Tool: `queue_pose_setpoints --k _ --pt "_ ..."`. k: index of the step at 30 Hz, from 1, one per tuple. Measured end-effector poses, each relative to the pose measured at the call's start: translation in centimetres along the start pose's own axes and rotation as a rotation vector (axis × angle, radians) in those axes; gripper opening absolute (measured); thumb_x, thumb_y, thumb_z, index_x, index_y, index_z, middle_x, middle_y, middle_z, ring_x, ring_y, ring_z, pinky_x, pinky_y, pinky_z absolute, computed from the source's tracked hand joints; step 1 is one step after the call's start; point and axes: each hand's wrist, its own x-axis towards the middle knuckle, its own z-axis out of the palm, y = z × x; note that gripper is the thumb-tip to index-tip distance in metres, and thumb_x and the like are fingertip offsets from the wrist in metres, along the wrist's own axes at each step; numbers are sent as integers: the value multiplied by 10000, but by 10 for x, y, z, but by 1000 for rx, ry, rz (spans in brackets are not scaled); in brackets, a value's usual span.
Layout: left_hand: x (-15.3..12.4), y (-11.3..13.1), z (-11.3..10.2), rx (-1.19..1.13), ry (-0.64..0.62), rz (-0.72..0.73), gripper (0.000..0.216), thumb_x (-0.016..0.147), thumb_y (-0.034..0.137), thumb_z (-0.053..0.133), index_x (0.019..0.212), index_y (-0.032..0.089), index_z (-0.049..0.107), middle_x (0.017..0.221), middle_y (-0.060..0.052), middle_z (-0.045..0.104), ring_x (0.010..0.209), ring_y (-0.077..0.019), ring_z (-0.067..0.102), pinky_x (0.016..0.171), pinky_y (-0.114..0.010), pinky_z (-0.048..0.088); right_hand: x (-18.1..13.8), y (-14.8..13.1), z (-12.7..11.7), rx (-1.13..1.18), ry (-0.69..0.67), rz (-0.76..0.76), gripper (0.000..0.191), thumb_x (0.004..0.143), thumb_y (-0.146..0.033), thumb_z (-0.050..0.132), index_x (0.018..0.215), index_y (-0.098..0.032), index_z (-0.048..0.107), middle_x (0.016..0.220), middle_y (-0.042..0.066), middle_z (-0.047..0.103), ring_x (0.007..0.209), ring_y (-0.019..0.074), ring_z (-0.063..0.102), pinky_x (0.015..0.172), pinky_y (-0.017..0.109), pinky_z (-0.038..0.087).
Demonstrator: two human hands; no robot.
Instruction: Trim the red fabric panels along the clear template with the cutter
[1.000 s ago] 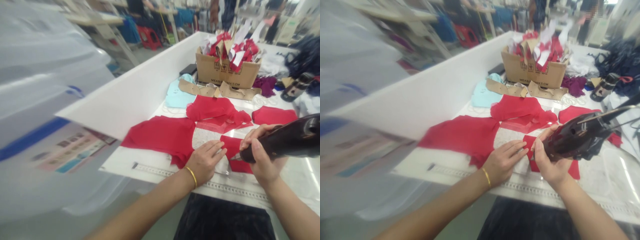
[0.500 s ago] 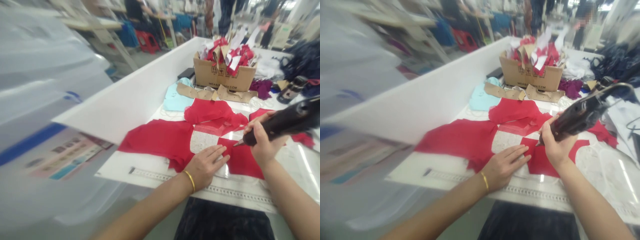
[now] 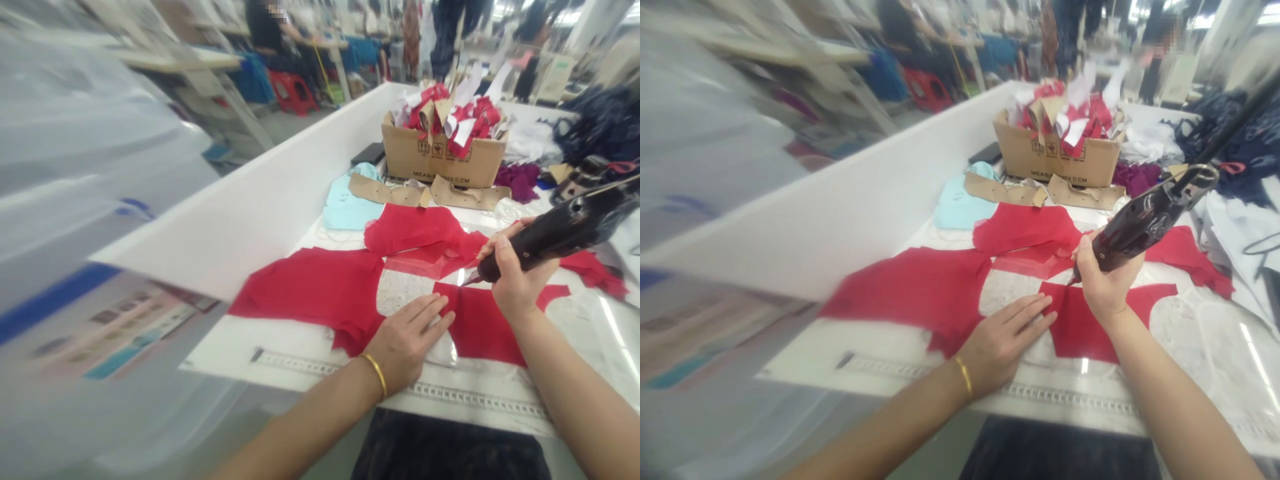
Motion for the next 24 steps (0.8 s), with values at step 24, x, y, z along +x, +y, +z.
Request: queue_pose_setpoints --k 24 --pt "-4 -3 1 -15 -36 -19 550 818 -13 423 1310 58 658 1316 -213 691 1319 -312 613 1065 -499 605 5 -1 -40 -166 57 -12 205 891 -304 738 807 -231 566 624 -50 622 522 138 611 511 283 545"
